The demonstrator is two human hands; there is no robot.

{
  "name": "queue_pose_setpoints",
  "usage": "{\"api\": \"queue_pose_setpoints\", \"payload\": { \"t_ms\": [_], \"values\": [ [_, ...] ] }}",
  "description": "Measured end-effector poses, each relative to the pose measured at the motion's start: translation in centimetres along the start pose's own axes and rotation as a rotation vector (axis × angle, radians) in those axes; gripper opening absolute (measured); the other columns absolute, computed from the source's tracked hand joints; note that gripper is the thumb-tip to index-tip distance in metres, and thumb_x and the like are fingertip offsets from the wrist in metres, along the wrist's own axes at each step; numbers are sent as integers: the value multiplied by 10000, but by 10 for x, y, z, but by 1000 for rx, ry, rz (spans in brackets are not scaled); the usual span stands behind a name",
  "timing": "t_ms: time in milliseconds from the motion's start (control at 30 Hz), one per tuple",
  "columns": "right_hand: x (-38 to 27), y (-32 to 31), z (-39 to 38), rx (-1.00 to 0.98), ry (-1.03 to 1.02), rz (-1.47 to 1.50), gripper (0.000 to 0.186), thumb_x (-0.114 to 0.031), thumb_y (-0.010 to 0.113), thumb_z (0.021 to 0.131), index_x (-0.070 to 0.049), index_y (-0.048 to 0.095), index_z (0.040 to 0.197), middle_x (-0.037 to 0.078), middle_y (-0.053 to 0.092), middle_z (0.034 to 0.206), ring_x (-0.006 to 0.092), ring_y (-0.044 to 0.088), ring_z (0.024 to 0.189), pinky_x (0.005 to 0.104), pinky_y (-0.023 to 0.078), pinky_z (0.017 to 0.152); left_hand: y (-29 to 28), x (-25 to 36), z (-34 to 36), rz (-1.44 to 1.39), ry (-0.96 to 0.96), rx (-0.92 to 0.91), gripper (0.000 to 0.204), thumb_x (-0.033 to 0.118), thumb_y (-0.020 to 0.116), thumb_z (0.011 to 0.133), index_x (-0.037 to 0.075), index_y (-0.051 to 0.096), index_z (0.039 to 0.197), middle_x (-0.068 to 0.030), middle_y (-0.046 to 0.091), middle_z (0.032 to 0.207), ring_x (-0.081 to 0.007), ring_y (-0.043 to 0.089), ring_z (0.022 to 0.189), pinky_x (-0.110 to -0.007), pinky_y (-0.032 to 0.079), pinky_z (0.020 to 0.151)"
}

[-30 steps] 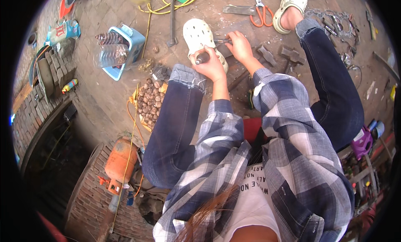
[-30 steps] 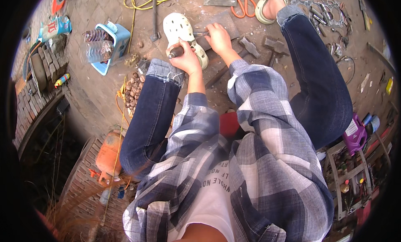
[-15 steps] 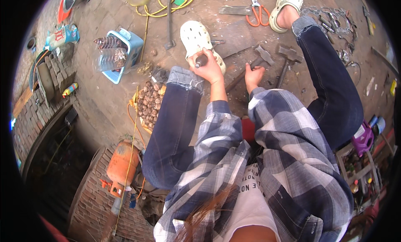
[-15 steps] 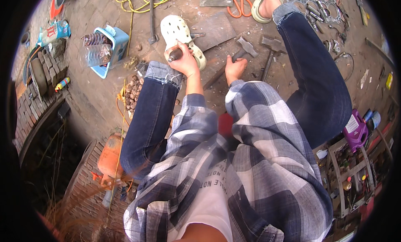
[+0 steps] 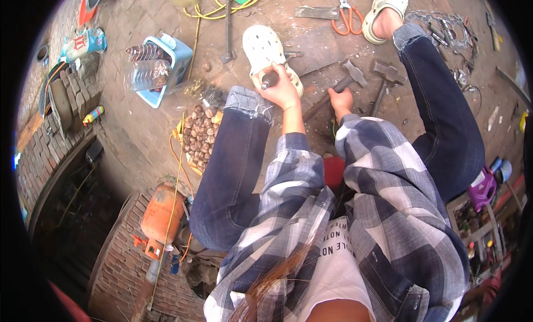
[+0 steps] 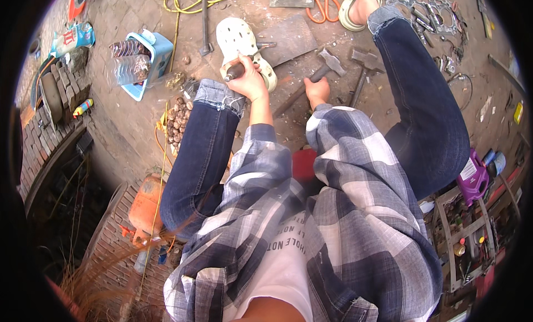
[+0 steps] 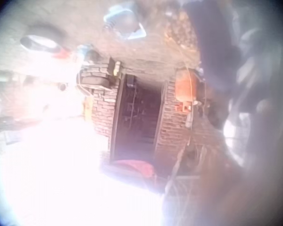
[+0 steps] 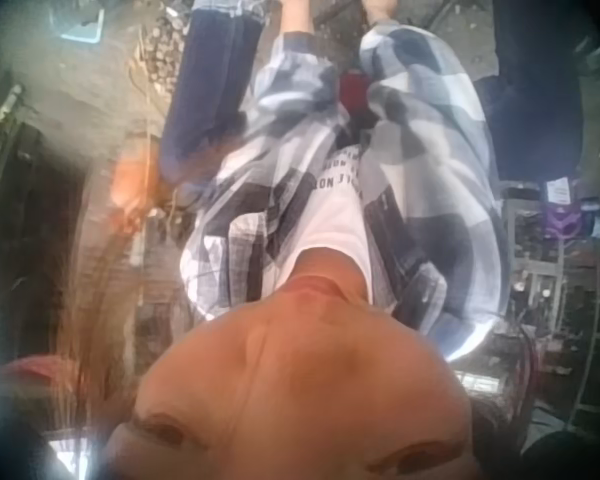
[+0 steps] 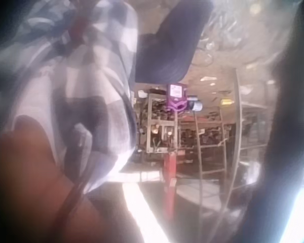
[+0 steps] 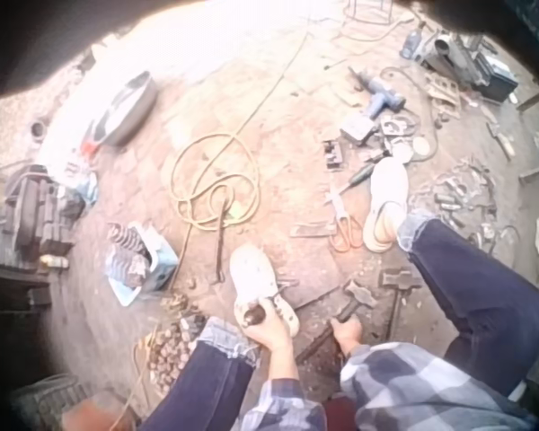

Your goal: The person sits on the ground in a cluttered outdoor workshop and uses a hammer and chisel to shape a small metal piece. They repeatedly reposition the metal and strike it with the hammer, occasionally inspecting the work.

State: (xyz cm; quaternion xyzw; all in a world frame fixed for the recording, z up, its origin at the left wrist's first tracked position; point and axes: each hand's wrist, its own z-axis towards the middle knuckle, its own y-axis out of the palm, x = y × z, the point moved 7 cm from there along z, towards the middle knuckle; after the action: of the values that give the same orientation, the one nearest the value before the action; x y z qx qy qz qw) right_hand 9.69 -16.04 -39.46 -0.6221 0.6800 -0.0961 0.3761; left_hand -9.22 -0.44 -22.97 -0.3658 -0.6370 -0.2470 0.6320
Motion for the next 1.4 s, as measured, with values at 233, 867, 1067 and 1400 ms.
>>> {"api": "queue_pose_setpoints", "payload": {
  "t_ms": [233, 867, 1067, 1400],
  "values": [
    [31, 13, 12, 149, 113, 183, 434, -313, 745, 662, 37, 618, 884, 216, 666, 867, 353, 652, 857, 415, 487, 781, 9, 3, 4, 66, 53, -63, 155, 49, 627, 865, 12, 477, 853, -84, 581, 660, -120, 540, 442, -230, 430, 386],
    [-158, -102, -197, -645, -155, 648, 492, -499, 443, 950, -57, 512, 746, -19, 445, 546, 61, 371, 391, 229, 266, 357, 30, -28, 37, 213, 331, -698, 132, 118, 606, 898, 10, 581, 828, -15, 513, 590, -107, 491, 455, -260, 402, 403],
    [-192, -120, -257, -759, -758, 663, 409, -356, 549, 928, 42, 575, 838, 20, 548, 650, 127, 506, 579, 312, 426, 554, 5, -25, 19, 251, 77, -205, 212, 209, 658, 862, 29, 550, 893, -50, 567, 742, -174, 548, 680, -331, 433, 698],
    [-176, -86, -238, -884, -509, 458, 448, -409, 538, 932, -2, 613, 761, 59, 523, 584, 149, 507, 577, 331, 432, 582, 9, 2, 10, 529, 373, -257, 175, 178, 690, 836, 23, 613, 861, -91, 580, 772, -205, 581, 705, -342, 458, 645]
  ]
}}
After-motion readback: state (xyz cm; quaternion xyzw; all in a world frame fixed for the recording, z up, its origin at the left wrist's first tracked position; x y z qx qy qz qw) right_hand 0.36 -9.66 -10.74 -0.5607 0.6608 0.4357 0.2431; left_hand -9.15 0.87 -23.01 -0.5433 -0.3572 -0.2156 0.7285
